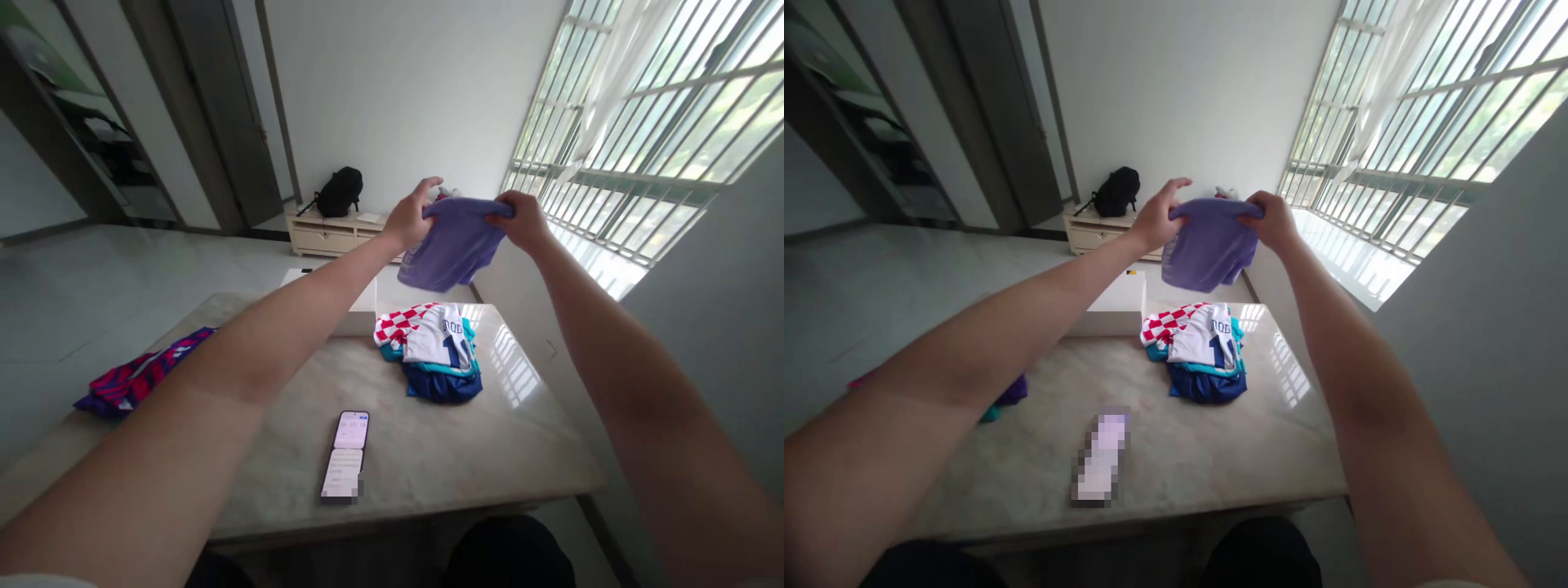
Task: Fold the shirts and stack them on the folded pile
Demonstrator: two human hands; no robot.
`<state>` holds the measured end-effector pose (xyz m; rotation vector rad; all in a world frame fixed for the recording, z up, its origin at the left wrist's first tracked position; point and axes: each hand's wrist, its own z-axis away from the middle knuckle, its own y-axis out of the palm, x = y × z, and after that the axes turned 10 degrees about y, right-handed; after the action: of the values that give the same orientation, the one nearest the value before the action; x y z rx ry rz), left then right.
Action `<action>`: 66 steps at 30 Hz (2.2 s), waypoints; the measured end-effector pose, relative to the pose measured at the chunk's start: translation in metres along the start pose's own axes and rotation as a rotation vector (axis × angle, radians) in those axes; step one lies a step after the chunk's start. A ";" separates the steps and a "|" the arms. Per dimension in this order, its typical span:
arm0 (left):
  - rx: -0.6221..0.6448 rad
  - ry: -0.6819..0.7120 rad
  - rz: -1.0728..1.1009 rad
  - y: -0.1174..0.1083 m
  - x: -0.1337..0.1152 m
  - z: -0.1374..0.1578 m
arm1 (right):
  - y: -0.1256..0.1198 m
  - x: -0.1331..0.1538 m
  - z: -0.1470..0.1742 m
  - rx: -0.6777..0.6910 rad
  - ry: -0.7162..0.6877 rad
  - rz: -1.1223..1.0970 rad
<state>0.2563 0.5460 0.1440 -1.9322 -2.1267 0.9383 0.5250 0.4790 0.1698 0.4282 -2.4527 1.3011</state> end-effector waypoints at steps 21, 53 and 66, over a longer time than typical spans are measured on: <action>0.638 -0.431 -0.309 -0.011 -0.008 0.451 | 0.145 -0.141 0.440 0.108 0.793 0.102; 0.401 -1.087 -0.455 -0.201 -0.057 0.557 | 0.117 -0.126 0.494 0.460 0.953 -0.260; 0.215 -1.166 -0.677 -0.190 -0.066 0.563 | 0.115 -0.132 0.501 0.386 0.951 -0.312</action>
<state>-0.1649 0.2836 -0.1891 -0.3625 -2.6405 2.2490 0.5234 0.1362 -0.2351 0.1896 -1.3102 1.3943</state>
